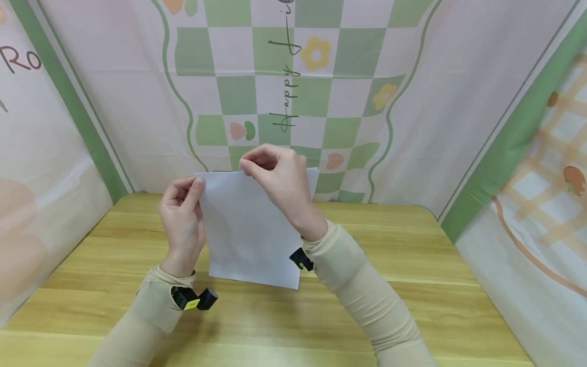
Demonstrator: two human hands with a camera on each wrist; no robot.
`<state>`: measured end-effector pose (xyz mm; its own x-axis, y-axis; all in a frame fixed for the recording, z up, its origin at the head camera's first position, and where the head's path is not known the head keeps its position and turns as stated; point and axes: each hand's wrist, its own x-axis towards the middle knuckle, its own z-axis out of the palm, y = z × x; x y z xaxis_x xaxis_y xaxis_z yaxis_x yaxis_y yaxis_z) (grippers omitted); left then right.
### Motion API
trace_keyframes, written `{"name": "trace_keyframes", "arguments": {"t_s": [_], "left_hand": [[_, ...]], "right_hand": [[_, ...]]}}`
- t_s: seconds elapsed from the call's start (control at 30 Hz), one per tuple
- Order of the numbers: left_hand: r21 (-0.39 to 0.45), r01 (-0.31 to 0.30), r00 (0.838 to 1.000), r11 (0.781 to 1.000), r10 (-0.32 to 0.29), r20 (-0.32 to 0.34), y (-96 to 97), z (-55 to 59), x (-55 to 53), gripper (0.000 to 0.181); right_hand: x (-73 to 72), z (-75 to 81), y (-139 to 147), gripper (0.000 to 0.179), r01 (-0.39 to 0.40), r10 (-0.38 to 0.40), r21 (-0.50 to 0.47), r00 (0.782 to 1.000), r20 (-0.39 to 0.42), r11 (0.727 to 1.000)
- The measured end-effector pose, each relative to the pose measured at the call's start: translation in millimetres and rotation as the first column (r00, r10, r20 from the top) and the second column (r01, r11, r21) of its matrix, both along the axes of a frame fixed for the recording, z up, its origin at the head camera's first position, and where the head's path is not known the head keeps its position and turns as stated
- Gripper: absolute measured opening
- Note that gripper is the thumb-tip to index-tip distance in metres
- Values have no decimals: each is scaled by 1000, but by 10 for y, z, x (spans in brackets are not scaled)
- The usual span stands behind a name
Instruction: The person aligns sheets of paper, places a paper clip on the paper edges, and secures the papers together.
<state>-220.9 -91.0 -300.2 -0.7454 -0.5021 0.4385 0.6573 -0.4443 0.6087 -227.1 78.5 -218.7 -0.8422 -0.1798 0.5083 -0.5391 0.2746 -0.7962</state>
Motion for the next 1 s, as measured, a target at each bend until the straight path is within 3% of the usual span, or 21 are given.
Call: {"name": "trace_keyframes", "arguments": {"t_s": [0.23,0.57,1.0], "left_hand": [[2,2,1000,1000,-2,-8,8,-2,-4,15],[2,9,1000,1000,-9,-11,27,5,12,15],[-26,2,1000,1000,-2,0,26,7,10,12]], "right_hand": [[1,5,-45,14,-5,3,-32,999,-51,999],[-13,20,-126,12,75,-69,44,991,-118,996],[-10,6,-201,9,97,-82,70,979,-187,993]]}}
